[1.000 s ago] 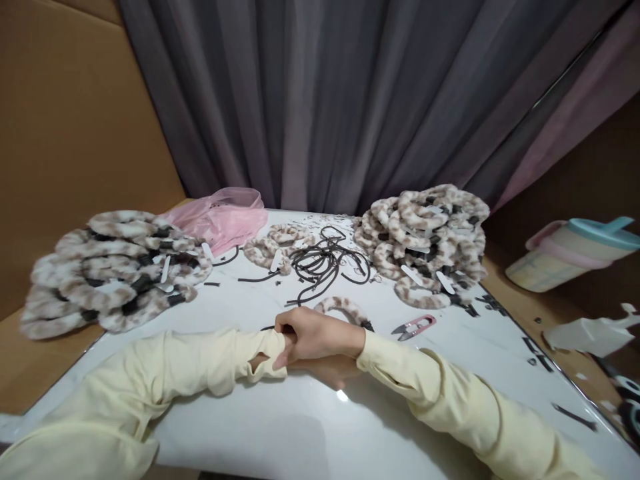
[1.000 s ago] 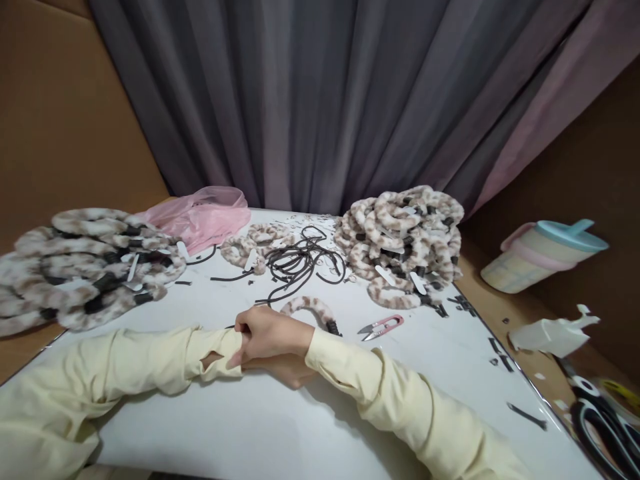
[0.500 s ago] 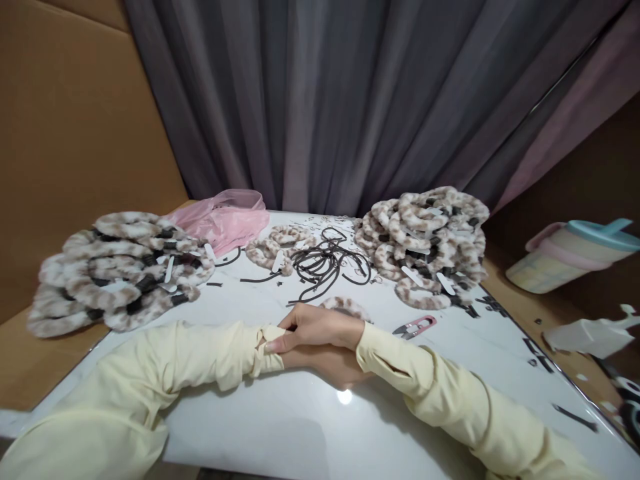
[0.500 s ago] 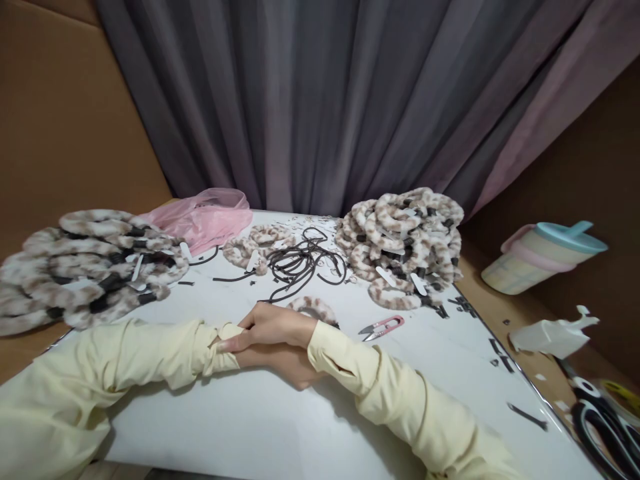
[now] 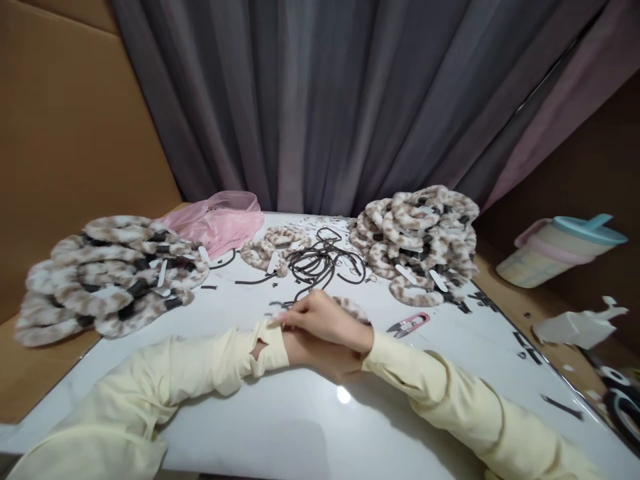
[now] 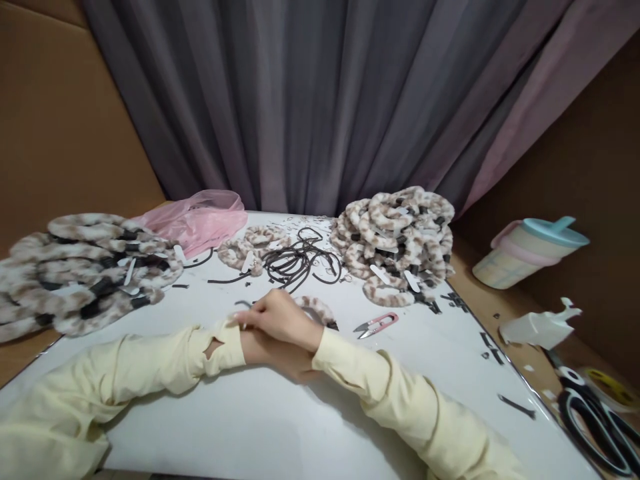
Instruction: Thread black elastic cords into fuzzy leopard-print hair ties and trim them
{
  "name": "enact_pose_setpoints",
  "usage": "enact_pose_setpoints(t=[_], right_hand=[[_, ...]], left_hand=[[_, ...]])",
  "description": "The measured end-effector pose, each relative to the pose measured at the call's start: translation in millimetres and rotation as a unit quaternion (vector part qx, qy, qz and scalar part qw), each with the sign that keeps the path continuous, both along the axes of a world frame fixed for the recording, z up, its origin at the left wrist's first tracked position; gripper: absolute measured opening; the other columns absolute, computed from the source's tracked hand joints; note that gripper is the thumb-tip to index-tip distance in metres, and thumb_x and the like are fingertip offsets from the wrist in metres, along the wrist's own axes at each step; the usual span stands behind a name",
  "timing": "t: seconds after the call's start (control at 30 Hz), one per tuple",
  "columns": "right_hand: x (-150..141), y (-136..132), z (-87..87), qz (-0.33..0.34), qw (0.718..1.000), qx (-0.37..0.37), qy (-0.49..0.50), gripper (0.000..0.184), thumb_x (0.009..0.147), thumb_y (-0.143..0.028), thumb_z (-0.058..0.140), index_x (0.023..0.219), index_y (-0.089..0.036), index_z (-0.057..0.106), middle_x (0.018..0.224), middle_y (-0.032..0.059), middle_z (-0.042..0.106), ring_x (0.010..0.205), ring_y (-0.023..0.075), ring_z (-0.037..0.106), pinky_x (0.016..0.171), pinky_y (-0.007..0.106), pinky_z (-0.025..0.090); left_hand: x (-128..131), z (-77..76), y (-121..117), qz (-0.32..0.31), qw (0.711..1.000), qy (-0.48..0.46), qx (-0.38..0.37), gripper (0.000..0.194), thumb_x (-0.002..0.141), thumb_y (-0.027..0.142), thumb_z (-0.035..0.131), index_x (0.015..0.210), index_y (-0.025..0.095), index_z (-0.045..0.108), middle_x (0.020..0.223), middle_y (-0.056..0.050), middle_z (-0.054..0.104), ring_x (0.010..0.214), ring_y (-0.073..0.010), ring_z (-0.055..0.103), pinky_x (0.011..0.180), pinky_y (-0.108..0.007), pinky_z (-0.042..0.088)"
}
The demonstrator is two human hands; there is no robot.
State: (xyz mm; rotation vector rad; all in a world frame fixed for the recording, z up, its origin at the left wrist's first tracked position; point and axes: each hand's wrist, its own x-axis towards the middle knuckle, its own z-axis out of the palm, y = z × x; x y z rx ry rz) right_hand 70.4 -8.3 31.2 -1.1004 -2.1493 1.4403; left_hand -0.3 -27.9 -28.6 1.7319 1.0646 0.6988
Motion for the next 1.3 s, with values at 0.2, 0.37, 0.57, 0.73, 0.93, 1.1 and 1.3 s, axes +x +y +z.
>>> enact_pose_setpoints(t=[0.2, 0.37, 0.57, 0.73, 0.93, 1.1, 1.3], right_hand=[[79, 5, 56.9, -0.149, 0.977, 0.036, 0.146, 0.042, 0.082, -0.033, 0.059, 0.12, -0.017, 0.052, 0.08, 0.0053, 0.07, 0.058, 0.0138, 0.064, 0.058, 0.027, 0.052], [139, -20, 77.2, -0.246, 0.946, 0.169, 0.126, 0.023, 0.082, -0.039, 0.059, 0.096, -0.02, 0.06, 0.068, 0.0025, 0.065, 0.055, 0.0136, 0.058, 0.05, 0.025, 0.046], [138, -22, 41.7, -0.037, 0.965, 0.26, 0.011, 0.018, 0.083, -0.033, 0.059, 0.08, -0.018, 0.069, 0.077, 0.0069, 0.066, 0.068, 0.0155, 0.059, 0.062, 0.026, 0.046], [118, -18, 1.8, 0.025, 0.964, 0.264, 0.012, 0.024, 0.089, -0.032, 0.05, 0.087, -0.016, 0.069, 0.081, 0.0089, 0.066, 0.07, 0.0147, 0.06, 0.063, 0.025, 0.046], [117, -16, -10.7, -0.068, 0.993, 0.01, 0.094, 0.02, 0.081, -0.032, 0.06, 0.088, -0.015, 0.067, 0.08, 0.0065, 0.068, 0.068, 0.0144, 0.061, 0.064, 0.026, 0.047], [127, -8, -11.6, -0.038, 0.947, -0.218, 0.234, 0.034, 0.076, -0.029, 0.065, 0.108, -0.017, 0.064, 0.081, 0.0024, 0.064, 0.054, 0.007, 0.051, 0.048, 0.02, 0.038], [129, -9, -7.6, -0.108, 0.964, -0.152, 0.189, 0.023, 0.077, -0.034, 0.065, 0.074, -0.011, 0.07, 0.057, -0.0003, 0.058, 0.045, 0.0047, 0.035, 0.044, 0.021, 0.026]], left_hand=[[1, -8.0, -5, -0.152, 0.954, 0.147, 0.213, 0.032, 0.088, 0.037, 0.044, 0.103, 0.012, 0.055, 0.088, -0.015, 0.062, 0.084, -0.0291, 0.06, 0.075, -0.039, 0.044], [-6, 6.1, -5, -0.048, 0.982, 0.112, 0.146, 0.021, 0.087, 0.033, 0.046, 0.099, 0.017, 0.052, 0.073, -0.004, 0.064, 0.069, -0.0199, 0.062, 0.066, -0.029, 0.044], [-6, 21.3, 9, -0.044, 0.967, -0.112, -0.226, 0.026, 0.074, 0.039, 0.062, 0.071, 0.015, 0.052, 0.059, -0.003, 0.064, 0.041, -0.0107, 0.053, 0.035, -0.018, 0.032], [-11, 20.4, 15, -0.061, 0.932, -0.169, -0.314, 0.025, 0.069, 0.036, 0.066, 0.07, 0.013, 0.055, 0.054, -0.004, 0.064, 0.038, -0.0093, 0.051, 0.035, -0.018, 0.033], [-11, 14.2, 20, -0.051, 0.917, -0.201, -0.341, 0.023, 0.069, 0.031, 0.068, 0.069, 0.011, 0.057, 0.064, -0.005, 0.063, 0.046, -0.0077, 0.052, 0.042, -0.018, 0.037], [-10, 17.1, 19, -0.062, 0.899, -0.243, -0.359, 0.026, 0.068, 0.028, 0.071, 0.081, 0.01, 0.056, 0.057, 0.002, 0.054, 0.041, -0.0033, 0.042, 0.04, -0.016, 0.03], [-11, 13.2, 19, -0.061, 0.901, -0.245, -0.354, 0.027, 0.069, 0.031, 0.069, 0.079, 0.014, 0.05, 0.057, 0.002, 0.056, 0.039, -0.0035, 0.043, 0.037, -0.015, 0.027]])
